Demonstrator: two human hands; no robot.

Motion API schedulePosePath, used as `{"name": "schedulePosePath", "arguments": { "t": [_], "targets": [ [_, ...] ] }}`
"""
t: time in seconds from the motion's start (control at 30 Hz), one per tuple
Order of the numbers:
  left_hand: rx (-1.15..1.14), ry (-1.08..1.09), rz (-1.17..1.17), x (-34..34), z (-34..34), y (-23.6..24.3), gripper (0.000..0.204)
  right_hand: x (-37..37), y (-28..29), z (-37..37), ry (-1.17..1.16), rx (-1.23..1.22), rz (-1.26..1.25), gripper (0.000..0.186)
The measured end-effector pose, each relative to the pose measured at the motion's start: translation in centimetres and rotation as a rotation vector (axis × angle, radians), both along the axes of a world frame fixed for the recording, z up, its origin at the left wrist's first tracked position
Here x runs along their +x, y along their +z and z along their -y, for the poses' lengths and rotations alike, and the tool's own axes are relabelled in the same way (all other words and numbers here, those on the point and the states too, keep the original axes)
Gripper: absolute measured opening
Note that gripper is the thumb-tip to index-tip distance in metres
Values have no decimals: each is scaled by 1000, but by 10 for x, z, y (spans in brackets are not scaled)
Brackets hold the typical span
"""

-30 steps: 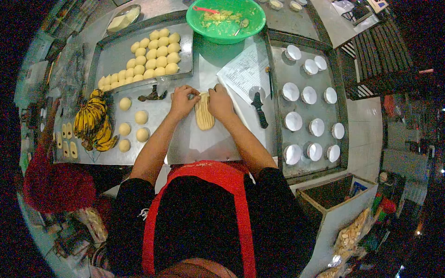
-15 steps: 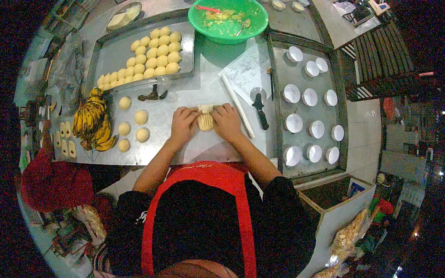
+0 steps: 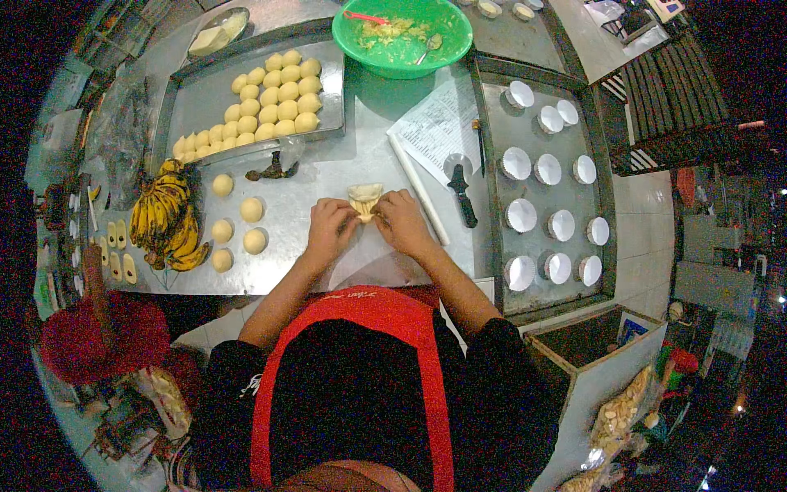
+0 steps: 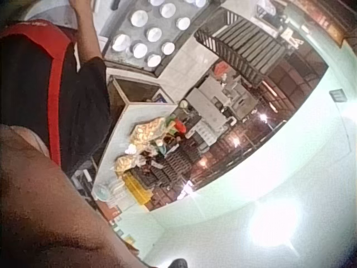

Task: Prepare and shape dough for baking in a bakery setting.

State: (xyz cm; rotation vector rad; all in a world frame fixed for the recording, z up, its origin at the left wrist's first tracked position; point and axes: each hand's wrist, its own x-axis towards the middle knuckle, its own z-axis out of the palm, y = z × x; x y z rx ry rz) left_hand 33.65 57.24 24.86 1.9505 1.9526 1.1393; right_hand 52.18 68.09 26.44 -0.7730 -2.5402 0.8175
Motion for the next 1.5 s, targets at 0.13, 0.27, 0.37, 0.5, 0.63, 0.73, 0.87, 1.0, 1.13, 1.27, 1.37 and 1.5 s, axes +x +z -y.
{"name": "schedulePosePath", "arguments": {
  "t": [0.13, 0.27, 0.37, 0.5, 0.63, 0.73, 0.87, 1.0, 1.13, 1.27, 1.37, 1.5],
  "targets": [
    [-168, 84, 76, -9, -22, 6, 19, -17, 4, -15, -129, -97, 75, 17],
    [-274, 162, 91, -14, -36, 19, 26, -29, 3, -24, -192, -4, 78, 24],
    [-312, 149, 139, -20, -40, 18, 28, -29, 11, -32, -147, 52, 56, 30],
    [-249, 134, 289, -30, -47, 7, 28, -38, 8, -46, 36, -13, 12, 36],
    [-518, 43, 340, -40, -58, 14, 28, -52, 7, -53, 181, -5, 251, 45],
    [-431, -109, -17, -42, -57, 23, 24, -59, 17, -58, 264, 5, 484, 45],
    [-533, -85, 414, -36, -44, 29, 20, -56, 19, -57, 302, 66, 273, 41],
    [-351, -78, 376, -35, -28, 22, 19, -58, 17, -56, 333, -175, 304, 40],
    [-300, -42, 339, -21, -12, 30, 21, -51, 10, -47, 346, -66, 340, 35],
    [-161, 294, 962, 1, 16, 0, 30, -41, 33, -17, 270, 15, 279, 29],
    [-432, 292, 1649, 10, 27, 12, 40, -27, 59, 19, 89, 113, 100, 28],
    [-649, 103, 2026, 18, 33, 51, 49, -10, 84, 66, -38, 133, -23, 37]
  ]
}}
